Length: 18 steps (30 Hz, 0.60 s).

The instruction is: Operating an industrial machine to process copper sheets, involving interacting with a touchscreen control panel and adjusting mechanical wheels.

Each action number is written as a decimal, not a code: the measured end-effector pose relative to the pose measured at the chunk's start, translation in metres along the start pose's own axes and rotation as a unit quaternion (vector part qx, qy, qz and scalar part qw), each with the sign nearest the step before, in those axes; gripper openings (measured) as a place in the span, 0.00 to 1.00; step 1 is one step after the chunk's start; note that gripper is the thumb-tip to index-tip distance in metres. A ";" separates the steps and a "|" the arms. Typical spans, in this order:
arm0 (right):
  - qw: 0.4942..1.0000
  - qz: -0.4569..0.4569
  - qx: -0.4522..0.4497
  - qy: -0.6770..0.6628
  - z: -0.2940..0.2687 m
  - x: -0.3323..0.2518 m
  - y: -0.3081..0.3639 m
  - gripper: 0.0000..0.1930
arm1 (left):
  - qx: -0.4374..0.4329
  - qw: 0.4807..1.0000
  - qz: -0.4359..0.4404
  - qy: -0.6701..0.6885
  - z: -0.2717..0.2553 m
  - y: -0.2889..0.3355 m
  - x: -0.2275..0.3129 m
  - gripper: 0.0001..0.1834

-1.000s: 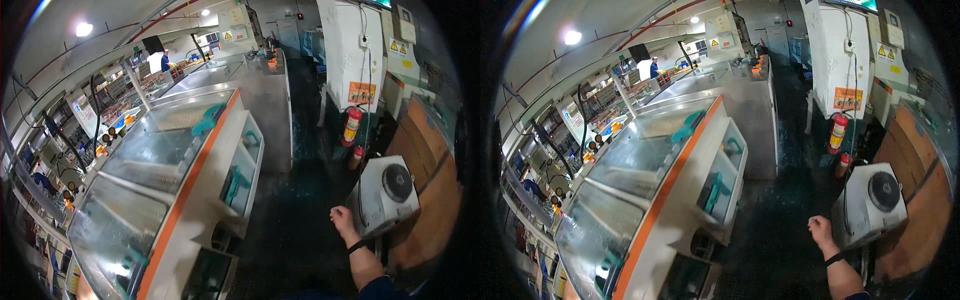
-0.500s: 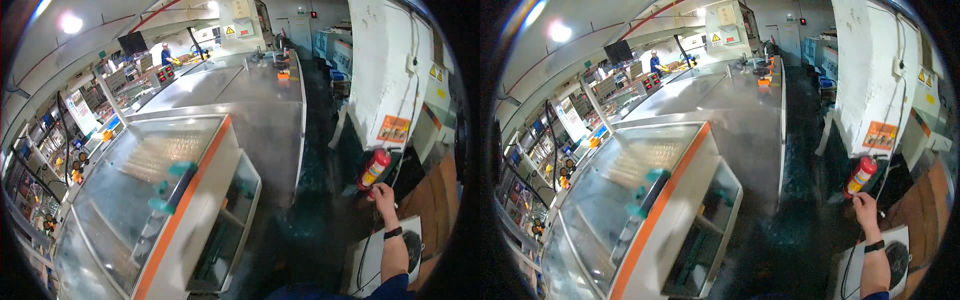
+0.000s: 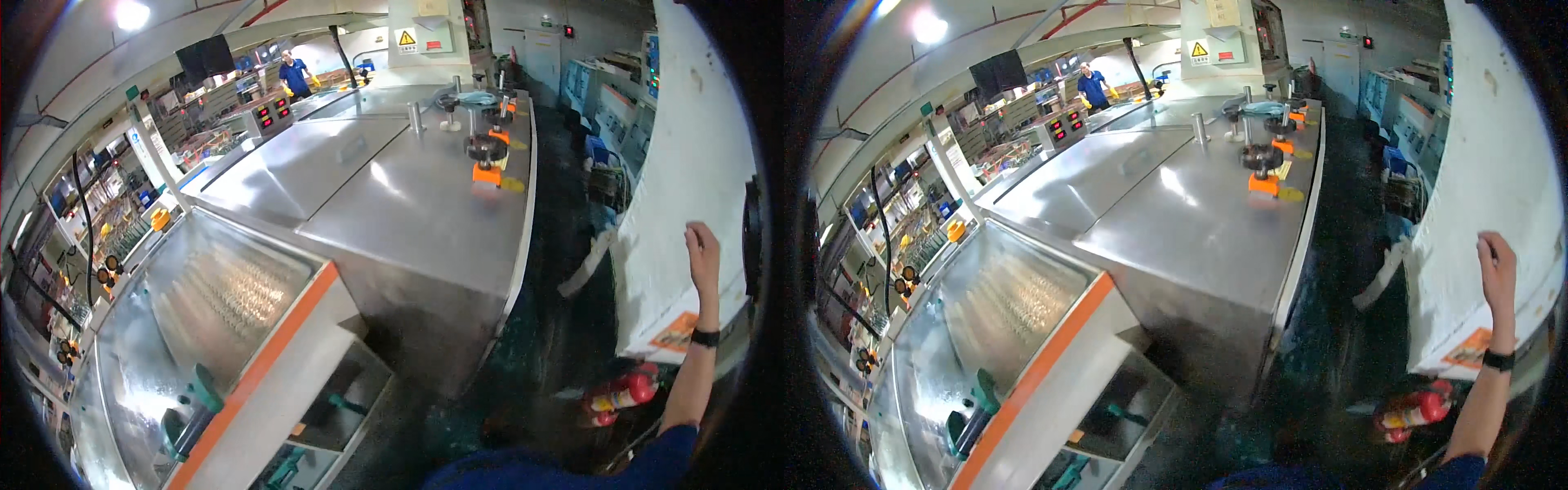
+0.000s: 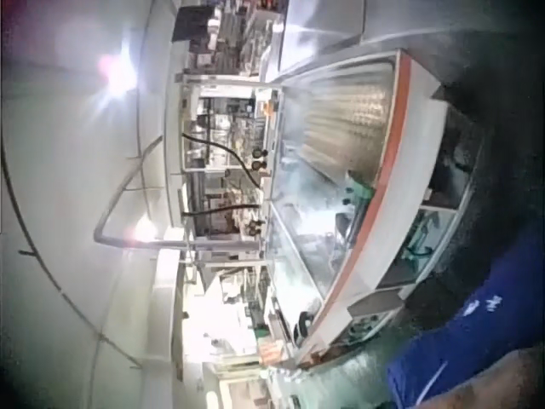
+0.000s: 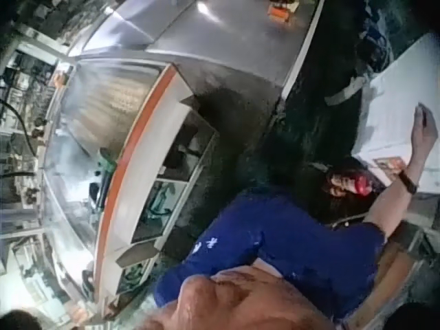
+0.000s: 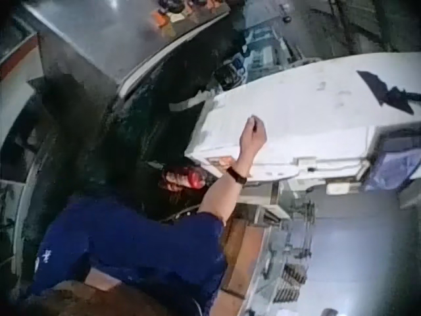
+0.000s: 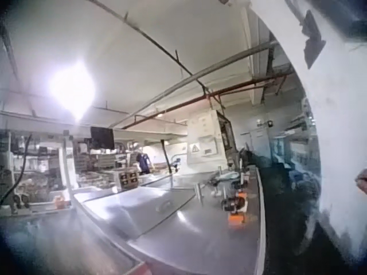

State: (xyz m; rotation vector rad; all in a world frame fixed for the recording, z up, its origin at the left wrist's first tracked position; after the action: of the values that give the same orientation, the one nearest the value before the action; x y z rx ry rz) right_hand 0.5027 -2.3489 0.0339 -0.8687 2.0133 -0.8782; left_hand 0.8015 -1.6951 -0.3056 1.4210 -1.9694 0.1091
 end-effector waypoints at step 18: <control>0.906 -0.267 -0.231 -0.233 0.316 -0.207 -0.228 0.27 | -0.004 0.969 -0.212 0.128 0.117 0.002 0.057 0.19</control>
State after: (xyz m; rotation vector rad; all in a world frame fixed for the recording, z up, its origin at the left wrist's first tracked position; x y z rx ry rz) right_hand 0.9276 -2.3946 0.1417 -1.7730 1.5859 -0.3912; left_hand 0.7341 -1.7918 -0.3607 1.6986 -1.4240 0.0854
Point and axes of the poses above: each hand's wrist, its own y-axis away from the middle knuckle, its own z-axis out of the palm, x = y × z, the point moved 2 cm from there along -y, towards the middle knuckle, and after that the axes turned 5 degrees about x, right-handed, at the moved point
